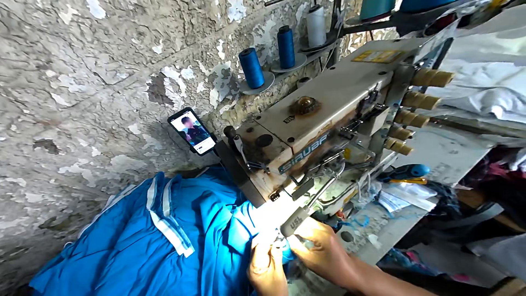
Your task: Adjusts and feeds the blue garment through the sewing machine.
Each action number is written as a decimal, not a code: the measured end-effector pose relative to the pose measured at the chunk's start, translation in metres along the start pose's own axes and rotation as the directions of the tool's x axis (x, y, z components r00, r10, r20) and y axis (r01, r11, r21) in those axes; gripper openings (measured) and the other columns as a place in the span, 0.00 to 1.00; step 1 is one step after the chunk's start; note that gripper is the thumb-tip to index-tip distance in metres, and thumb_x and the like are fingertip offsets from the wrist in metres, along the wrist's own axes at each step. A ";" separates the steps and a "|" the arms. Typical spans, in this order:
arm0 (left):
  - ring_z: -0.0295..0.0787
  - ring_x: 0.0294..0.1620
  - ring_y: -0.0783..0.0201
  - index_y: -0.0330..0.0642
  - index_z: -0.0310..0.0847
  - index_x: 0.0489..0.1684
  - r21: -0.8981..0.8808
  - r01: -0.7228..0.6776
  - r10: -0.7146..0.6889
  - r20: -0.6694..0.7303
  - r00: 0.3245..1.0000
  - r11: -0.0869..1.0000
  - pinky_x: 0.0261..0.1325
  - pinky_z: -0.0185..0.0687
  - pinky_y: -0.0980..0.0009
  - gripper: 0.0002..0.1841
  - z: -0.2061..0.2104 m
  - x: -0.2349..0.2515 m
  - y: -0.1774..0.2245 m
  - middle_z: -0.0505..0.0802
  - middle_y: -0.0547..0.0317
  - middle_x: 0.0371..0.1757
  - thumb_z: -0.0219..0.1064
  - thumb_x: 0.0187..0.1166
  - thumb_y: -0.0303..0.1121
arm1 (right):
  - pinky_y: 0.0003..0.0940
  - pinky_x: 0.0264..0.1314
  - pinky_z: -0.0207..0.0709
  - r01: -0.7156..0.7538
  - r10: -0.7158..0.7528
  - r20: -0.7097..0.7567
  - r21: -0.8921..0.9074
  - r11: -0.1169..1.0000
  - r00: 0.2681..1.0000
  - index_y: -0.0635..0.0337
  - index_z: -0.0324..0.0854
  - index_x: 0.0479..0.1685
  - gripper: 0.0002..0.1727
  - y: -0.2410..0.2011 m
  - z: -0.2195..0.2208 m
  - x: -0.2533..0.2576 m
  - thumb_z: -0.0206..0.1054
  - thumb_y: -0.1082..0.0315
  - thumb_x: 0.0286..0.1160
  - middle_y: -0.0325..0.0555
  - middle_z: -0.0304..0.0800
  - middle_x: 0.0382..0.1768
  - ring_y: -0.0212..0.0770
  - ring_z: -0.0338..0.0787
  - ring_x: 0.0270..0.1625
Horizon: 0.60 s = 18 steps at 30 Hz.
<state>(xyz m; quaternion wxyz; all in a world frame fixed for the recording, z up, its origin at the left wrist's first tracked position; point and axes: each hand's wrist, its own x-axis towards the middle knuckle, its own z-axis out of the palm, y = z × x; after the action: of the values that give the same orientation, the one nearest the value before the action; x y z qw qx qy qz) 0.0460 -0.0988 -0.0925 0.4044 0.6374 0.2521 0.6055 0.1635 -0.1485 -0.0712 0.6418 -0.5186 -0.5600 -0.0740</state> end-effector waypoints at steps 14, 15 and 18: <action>0.87 0.59 0.83 0.53 0.93 0.42 0.092 -0.223 0.221 0.036 0.975 0.970 0.60 0.86 0.84 0.07 0.003 -0.003 0.009 0.91 0.79 0.56 0.78 0.70 0.30 | 0.10 0.46 0.79 -0.080 0.087 -0.042 0.142 0.987 0.995 0.66 0.84 0.37 0.06 0.008 0.001 -0.005 0.71 0.73 0.63 0.43 0.91 0.31 0.19 0.88 0.38; 0.86 0.59 0.84 0.52 0.93 0.39 0.124 -0.244 0.240 0.043 0.970 0.962 0.60 0.85 0.85 0.06 0.002 -0.003 0.009 0.91 0.78 0.55 0.78 0.69 0.29 | 0.10 0.47 0.80 -0.089 0.097 -0.047 0.156 0.984 0.994 0.66 0.83 0.38 0.07 0.008 0.001 -0.005 0.71 0.73 0.63 0.42 0.92 0.32 0.18 0.88 0.39; 0.84 0.59 0.84 0.47 0.92 0.34 0.204 -0.311 0.302 0.075 0.950 0.928 0.63 0.81 0.87 0.03 0.001 -0.003 0.012 0.91 0.74 0.51 0.78 0.68 0.28 | 0.12 0.51 0.82 -0.089 0.100 -0.044 0.215 0.973 0.994 0.63 0.79 0.42 0.09 0.011 0.001 -0.008 0.70 0.75 0.63 0.39 0.91 0.35 0.18 0.90 0.44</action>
<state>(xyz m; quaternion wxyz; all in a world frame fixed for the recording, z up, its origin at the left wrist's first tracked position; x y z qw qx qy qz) 0.0449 -0.1084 -0.0845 0.2392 0.7213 0.2044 0.6171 0.1670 -0.1464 -0.0836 0.7114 -0.4707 -0.5218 0.0030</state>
